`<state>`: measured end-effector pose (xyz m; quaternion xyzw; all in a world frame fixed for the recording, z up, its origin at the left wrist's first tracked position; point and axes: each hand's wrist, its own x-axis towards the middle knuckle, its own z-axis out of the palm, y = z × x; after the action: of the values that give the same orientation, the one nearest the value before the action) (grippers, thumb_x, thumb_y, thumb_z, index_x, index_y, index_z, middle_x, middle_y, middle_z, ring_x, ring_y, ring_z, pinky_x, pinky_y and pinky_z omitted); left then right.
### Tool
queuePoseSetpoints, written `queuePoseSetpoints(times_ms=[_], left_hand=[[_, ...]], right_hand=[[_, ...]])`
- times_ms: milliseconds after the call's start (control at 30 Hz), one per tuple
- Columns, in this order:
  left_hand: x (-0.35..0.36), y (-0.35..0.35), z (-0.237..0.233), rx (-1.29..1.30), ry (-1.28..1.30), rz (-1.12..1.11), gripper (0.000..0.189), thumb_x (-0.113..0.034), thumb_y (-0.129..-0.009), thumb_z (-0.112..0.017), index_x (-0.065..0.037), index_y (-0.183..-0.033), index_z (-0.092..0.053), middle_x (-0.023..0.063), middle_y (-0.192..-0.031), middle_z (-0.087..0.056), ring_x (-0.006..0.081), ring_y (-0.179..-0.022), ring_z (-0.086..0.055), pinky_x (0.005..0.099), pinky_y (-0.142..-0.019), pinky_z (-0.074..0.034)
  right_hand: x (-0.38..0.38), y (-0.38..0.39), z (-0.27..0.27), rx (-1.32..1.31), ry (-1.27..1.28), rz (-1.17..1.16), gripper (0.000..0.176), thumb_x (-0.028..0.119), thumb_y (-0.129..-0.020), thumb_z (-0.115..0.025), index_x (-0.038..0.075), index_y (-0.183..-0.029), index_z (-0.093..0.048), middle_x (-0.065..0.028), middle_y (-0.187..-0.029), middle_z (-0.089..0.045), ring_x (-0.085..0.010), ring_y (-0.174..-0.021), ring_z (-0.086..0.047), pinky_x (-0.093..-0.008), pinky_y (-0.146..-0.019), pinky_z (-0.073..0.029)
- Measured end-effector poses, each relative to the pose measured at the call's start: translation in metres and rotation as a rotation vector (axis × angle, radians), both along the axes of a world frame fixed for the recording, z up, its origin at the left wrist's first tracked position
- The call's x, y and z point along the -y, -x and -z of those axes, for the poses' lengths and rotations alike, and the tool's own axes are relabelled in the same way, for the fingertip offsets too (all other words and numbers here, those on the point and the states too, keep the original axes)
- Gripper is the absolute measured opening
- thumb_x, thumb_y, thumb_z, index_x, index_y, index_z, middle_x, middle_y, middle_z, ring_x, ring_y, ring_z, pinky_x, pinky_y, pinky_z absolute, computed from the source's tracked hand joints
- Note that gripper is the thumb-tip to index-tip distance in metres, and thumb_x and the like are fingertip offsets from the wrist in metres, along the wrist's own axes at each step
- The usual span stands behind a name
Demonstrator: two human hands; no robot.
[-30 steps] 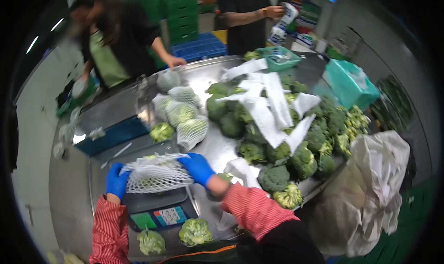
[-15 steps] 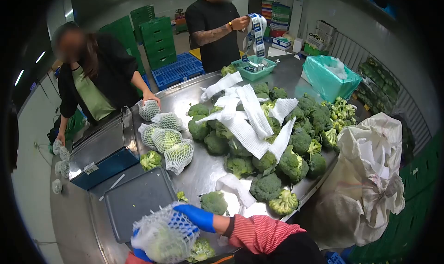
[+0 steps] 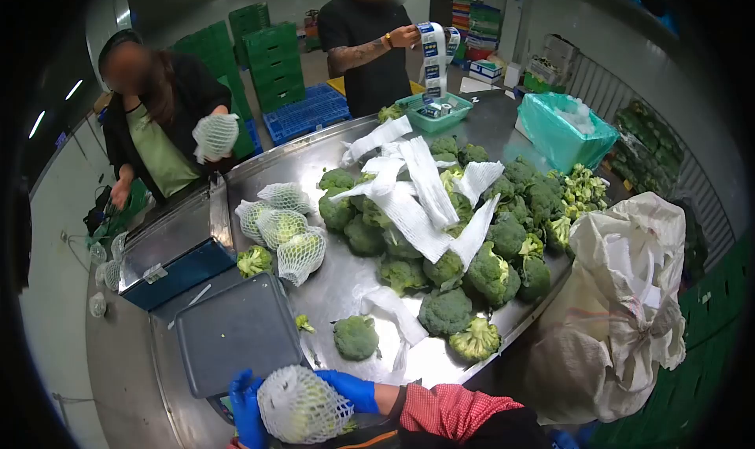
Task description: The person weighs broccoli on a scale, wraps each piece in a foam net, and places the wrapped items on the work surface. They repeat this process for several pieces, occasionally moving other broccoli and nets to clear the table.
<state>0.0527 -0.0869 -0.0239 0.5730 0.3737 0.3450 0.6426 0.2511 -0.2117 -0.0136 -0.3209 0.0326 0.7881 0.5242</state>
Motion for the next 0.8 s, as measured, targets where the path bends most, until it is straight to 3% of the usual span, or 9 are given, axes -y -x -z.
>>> queuePoseSetpoints(times_ms=[67, 133, 233, 367, 400, 500, 633, 667, 800], left_hand=[[-0.004, -0.018, -0.048, 0.047, -0.083, 0.357, 0.064, -0.016, -0.079, -0.063, -0.001, -0.131, -0.030, 0.0130, -0.128, -0.042, 0.0233, -0.119, -0.042, 0.0389, -0.099, -0.038], [0.003, -0.032, -0.071, 0.126, -0.063, 0.494, 0.086, -0.015, -0.068, -0.076, -0.001, -0.135, -0.024, 0.0121, -0.133, -0.038, 0.0214, -0.122, -0.039, 0.0371, -0.100, -0.035], [-0.016, -0.052, -0.065, 0.146, 0.128, 0.463, 0.096, -0.014, -0.062, -0.081, -0.003, -0.137, -0.023, 0.0103, -0.131, -0.041, 0.0206, -0.120, -0.042, 0.0363, -0.099, -0.038], [-0.062, -0.088, -0.071, 0.278, 0.476, 0.375, 0.075, -0.021, -0.077, -0.072, -0.007, -0.136, -0.028, 0.0105, -0.127, -0.047, 0.0241, -0.114, -0.051, 0.0384, -0.094, -0.044], [-0.077, -0.102, -0.073, 0.295, 0.554, 0.340, 0.067, -0.023, -0.081, -0.067, -0.007, -0.135, -0.031, 0.0105, -0.125, -0.049, 0.0247, -0.111, -0.053, 0.0391, -0.092, -0.045], [-0.150, -0.154, -0.051, 0.299, 0.569, 0.322, 0.056, -0.035, -0.089, -0.055, -0.011, -0.135, -0.034, 0.0079, -0.124, -0.052, 0.0243, -0.114, -0.052, 0.0411, -0.093, -0.045], [-0.242, -0.236, -0.038, 0.290, 0.265, 0.171, 0.046, -0.033, -0.088, -0.056, -0.015, -0.128, -0.042, 0.0080, -0.119, -0.056, 0.0260, -0.103, -0.058, 0.0467, -0.080, -0.052], [-0.266, -0.255, -0.027, 0.304, 0.247, 0.111, 0.045, -0.028, -0.087, -0.058, -0.015, -0.127, -0.042, 0.0085, -0.116, -0.056, 0.0267, -0.100, -0.059, 0.0470, -0.076, -0.053], [-0.351, -0.302, 0.043, -0.100, 0.083, -0.066, 0.060, -0.032, -0.085, -0.061, -0.013, -0.134, -0.033, 0.0145, -0.116, -0.055, 0.0316, -0.097, -0.059, 0.0465, -0.075, -0.052]], right_hand=[[-0.005, -0.008, -0.015, 0.022, 0.036, 0.015, 0.045, 0.035, -0.092, -0.040, 0.003, -0.122, -0.050, -0.0096, -0.114, -0.060, -0.0201, -0.098, -0.061, -0.0343, -0.089, -0.047], [-0.013, -0.011, -0.015, 0.004, -0.073, 0.060, 0.042, 0.032, -0.094, -0.039, 0.003, -0.124, -0.049, -0.0106, -0.117, -0.058, -0.0199, -0.101, -0.059, -0.0329, -0.090, -0.047], [-0.025, -0.028, -0.025, 0.041, -0.123, 0.116, 0.042, 0.033, -0.097, -0.036, 0.005, -0.125, -0.048, -0.0105, -0.121, -0.056, -0.0197, -0.106, -0.057, -0.0327, -0.092, -0.047], [-0.033, -0.060, -0.066, 0.378, -0.119, -0.059, 0.053, 0.048, -0.095, -0.032, 0.006, -0.123, -0.048, -0.0095, -0.102, -0.063, -0.0184, -0.076, -0.064, -0.0286, -0.068, -0.052], [-0.036, -0.066, -0.067, 0.429, -0.056, -0.056, 0.052, 0.049, -0.095, -0.033, 0.005, -0.112, -0.054, -0.0074, -0.078, -0.063, -0.0151, -0.056, -0.058, -0.0250, -0.052, -0.047], [-0.033, -0.084, -0.056, 0.595, -0.229, -0.005, 0.052, 0.048, -0.095, -0.033, 0.003, -0.103, -0.057, -0.0069, -0.065, -0.060, -0.0134, -0.053, -0.058, -0.0225, -0.046, -0.045], [-0.008, -0.102, -0.029, 0.699, -0.160, -0.009, 0.046, 0.044, -0.095, -0.037, 0.003, -0.100, -0.059, -0.0051, -0.064, -0.059, -0.0119, -0.052, -0.056, -0.0218, -0.046, -0.045], [-0.004, -0.108, -0.026, 0.748, -0.086, -0.005, 0.044, 0.043, -0.094, -0.040, 0.004, -0.098, -0.061, -0.0088, -0.066, -0.061, -0.0176, -0.057, -0.060, -0.0270, -0.051, -0.047], [0.004, -0.145, -0.030, 1.488, -0.028, 0.069, 0.037, 0.040, -0.089, -0.048, 0.007, -0.098, -0.061, -0.0172, -0.084, -0.063, -0.0319, -0.074, -0.061, -0.0376, -0.068, -0.048]])
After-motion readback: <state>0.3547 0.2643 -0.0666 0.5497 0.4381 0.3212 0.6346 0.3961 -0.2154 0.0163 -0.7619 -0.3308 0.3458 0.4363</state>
